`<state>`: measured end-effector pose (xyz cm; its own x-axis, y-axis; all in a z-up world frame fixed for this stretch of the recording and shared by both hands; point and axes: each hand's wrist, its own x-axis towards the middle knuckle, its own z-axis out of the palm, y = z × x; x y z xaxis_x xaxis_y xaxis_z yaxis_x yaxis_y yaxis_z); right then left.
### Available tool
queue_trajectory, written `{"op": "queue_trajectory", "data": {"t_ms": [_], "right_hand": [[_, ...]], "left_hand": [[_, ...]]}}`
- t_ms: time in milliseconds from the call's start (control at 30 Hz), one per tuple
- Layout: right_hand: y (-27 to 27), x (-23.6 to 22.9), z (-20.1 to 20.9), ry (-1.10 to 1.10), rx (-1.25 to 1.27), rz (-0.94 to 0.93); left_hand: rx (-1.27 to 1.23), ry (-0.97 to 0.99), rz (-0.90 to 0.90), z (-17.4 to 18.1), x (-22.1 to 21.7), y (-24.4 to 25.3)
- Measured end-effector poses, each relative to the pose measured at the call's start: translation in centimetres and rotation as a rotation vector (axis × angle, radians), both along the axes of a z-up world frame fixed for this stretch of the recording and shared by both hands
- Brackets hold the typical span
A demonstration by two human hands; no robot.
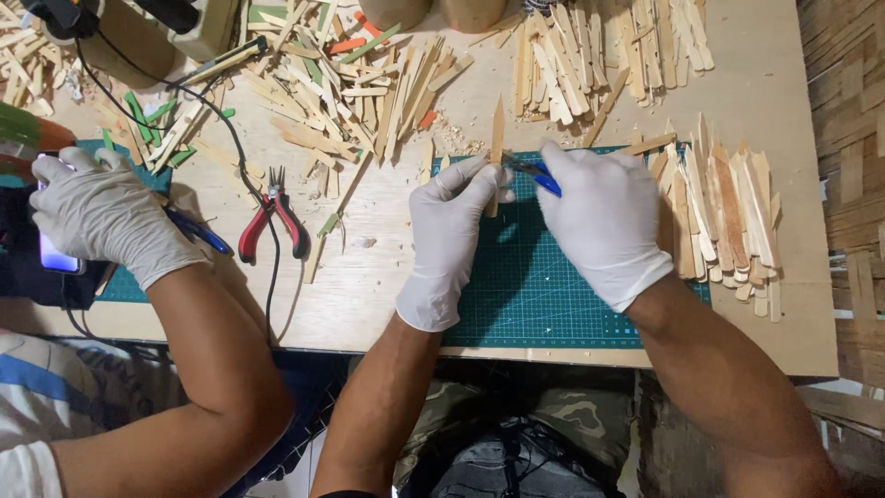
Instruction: Trimming small wooden sticks using pliers on a cutting mat
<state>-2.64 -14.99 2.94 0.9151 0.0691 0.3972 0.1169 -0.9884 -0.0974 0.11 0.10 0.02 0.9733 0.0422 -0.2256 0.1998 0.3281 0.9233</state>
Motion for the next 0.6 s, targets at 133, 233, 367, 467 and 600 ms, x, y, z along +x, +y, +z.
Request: {"op": "queue_trajectory", "data": {"t_ms": [133, 233, 367, 467, 600], "right_hand": [[-0.8, 0.4, -1.2, -0.045, -0.03, 0.006], [-0.9, 0.8, -1.7, -0.041, 0.181, 0.011], [0.9, 0.3, -0.3, 0.122, 0.699, -0.073], [2.1, 0.6, -0.3, 0.285, 0.988, -0.082], [3.3, 1.0, -0.6, 0.447, 1.122, -0.092]], "left_hand": [[0.0, 0.0, -0.016, 0.9, -0.2, 0.0], [0.036, -0.002, 0.005, 0.4, 0.1, 0.0], [-0.03, 0.023, 0.055, -0.5, 0.6, 0.2], [-0.103, 0.048, 0.09, -0.6, 0.9, 0.6], [-0.236, 0.09, 0.107, -1.2, 0.9, 0.3]]}}
